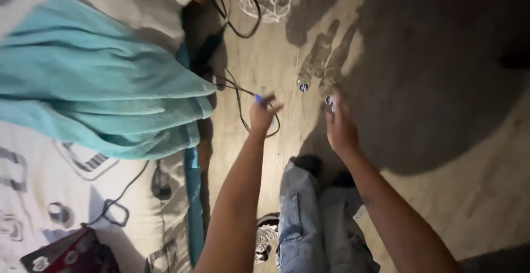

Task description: The person tidies the bedroom. They place clothing into a wardrobe, arrange clothes and a blanket on a green sofa, fold a teal blanket, pick up items from the floor, gather bottles and small objects from a desk, and pack the items into a backpack.

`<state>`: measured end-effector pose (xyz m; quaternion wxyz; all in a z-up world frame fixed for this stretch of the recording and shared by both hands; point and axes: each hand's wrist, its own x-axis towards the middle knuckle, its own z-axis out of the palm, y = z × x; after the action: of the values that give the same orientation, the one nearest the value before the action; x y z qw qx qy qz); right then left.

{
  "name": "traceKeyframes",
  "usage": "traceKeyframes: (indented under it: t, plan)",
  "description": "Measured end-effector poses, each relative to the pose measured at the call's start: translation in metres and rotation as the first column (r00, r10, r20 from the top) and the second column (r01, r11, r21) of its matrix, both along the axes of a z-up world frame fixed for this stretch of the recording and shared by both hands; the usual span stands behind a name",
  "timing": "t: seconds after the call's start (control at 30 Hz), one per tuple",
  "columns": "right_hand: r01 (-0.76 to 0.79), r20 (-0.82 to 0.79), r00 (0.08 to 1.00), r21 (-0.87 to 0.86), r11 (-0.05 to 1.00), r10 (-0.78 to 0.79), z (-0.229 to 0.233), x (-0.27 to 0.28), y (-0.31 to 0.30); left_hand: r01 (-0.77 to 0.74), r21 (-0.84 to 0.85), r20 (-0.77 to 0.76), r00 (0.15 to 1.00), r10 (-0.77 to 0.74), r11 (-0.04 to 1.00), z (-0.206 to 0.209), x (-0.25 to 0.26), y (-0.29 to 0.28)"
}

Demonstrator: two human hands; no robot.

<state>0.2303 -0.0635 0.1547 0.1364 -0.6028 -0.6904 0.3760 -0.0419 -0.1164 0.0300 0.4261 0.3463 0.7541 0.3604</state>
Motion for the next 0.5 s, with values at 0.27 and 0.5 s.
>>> traceKeyframes:
  t: [0.27, 0.5]
  plan:
    - [0.248, -0.059, 0.960, -0.265, 0.932, -0.273, -0.021, 0.053, -0.015, -0.134, -0.328, 0.614, 0.722, 0.319, 0.935, 0.189, 0.110, -0.231]
    - [0.146, 0.001, 0.989, -0.090, 0.985, -0.147, -0.065, 0.037, 0.021, 0.000, -0.380, 0.868, 0.347, 0.356, 0.925, 0.154, 0.288, -0.463]
